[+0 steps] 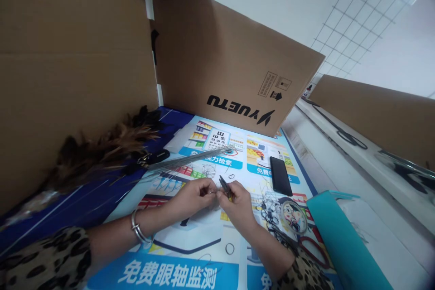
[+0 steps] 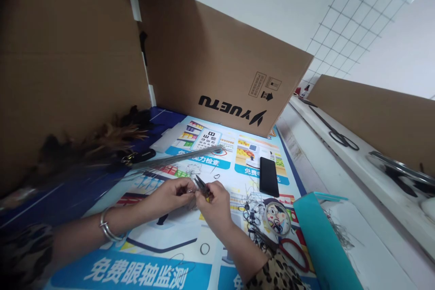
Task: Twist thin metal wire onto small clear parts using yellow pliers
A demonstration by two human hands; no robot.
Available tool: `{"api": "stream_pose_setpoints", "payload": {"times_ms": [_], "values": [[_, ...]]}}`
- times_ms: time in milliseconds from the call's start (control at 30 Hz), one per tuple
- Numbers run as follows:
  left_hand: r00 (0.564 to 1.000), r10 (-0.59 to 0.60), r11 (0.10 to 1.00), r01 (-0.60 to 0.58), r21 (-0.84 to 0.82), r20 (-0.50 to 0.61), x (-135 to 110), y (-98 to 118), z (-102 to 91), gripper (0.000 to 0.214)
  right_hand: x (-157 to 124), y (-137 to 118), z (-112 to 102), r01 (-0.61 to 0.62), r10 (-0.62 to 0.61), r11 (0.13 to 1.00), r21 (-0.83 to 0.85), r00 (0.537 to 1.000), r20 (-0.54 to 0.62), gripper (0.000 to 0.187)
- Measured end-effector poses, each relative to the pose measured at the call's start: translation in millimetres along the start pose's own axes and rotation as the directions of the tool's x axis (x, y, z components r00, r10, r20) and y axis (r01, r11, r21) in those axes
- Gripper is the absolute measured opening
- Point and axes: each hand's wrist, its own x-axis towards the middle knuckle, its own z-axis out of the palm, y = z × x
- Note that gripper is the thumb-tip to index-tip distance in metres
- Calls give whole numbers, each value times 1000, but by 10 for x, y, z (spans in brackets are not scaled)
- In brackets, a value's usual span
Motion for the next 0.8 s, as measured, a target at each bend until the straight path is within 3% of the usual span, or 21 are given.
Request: {"api": "stream_pose_setpoints", "payload": {"times_ms": [267,467,567,667,800], "values": [[1000,-15,999,16,34,-19,-15,17,16,8,-12,-12,6,42,-43,997,-58,999,-14,9],[997,-40,996,44,-73,58,-22,71,3,10,-11,-39,-23,-84,82,993,87,996,27,9],[997,-30,995,36,-94,69,-21,68,-9,9,6,-13,-38,-150,127,966,211,985,118,7],[997,-32,993,40,-115,72,-18,42,-9,5,26,36,-44,-191,138,927,323,974,180,9],[996,-29,993,39,-112,85,-16,-3,10,4,40,75,-55,-183,125,908,377,977,173,12]]}}
